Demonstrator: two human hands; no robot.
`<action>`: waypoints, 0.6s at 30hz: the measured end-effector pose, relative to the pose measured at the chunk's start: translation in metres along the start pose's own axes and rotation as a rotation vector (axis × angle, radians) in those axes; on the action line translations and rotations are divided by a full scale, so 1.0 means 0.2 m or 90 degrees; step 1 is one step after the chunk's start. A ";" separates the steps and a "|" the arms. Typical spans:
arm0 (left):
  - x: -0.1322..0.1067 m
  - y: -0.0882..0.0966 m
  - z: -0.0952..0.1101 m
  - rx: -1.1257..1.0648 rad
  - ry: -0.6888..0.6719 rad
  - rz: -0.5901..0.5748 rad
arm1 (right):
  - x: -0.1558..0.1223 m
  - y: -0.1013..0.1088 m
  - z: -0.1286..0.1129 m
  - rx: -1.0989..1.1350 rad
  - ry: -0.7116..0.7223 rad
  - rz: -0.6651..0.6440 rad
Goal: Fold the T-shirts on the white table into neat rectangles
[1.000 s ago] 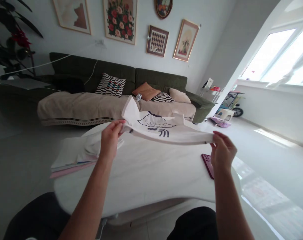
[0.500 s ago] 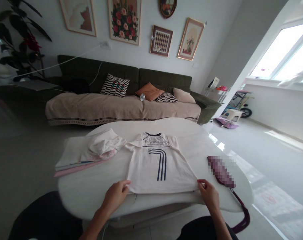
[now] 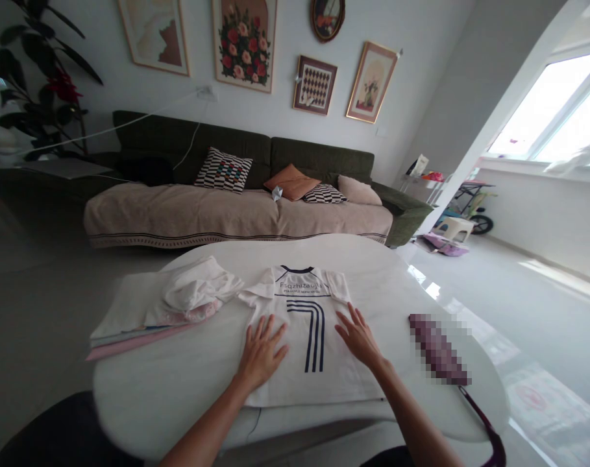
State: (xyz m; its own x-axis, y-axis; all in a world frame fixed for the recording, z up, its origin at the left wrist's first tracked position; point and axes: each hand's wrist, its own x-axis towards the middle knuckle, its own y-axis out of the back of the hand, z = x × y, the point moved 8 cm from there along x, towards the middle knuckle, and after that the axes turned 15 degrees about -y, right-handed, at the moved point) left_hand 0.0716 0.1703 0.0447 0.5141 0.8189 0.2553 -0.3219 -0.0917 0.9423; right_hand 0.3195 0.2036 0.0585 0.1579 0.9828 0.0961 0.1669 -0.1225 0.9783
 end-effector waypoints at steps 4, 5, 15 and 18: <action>-0.02 -0.02 -0.02 0.012 -0.005 -0.013 | 0.20 -0.09 0.04 -0.038 -0.084 -0.087; -0.02 -0.02 -0.02 0.013 -0.007 -0.017 | 0.24 -0.10 0.04 -0.041 -0.090 -0.098; -0.02 -0.04 -0.03 -0.002 0.001 0.006 | 0.35 0.10 0.27 -0.033 -0.389 0.021; -0.02 -0.04 -0.03 -0.013 0.004 0.000 | 0.34 0.02 -0.04 -0.027 -0.283 0.015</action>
State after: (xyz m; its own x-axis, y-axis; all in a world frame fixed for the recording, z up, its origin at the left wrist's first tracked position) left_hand 0.0661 0.1708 0.0353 0.5090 0.8227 0.2531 -0.3377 -0.0795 0.9379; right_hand 0.3227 0.2717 0.0707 0.5653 0.8239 0.0401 0.1188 -0.1295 0.9844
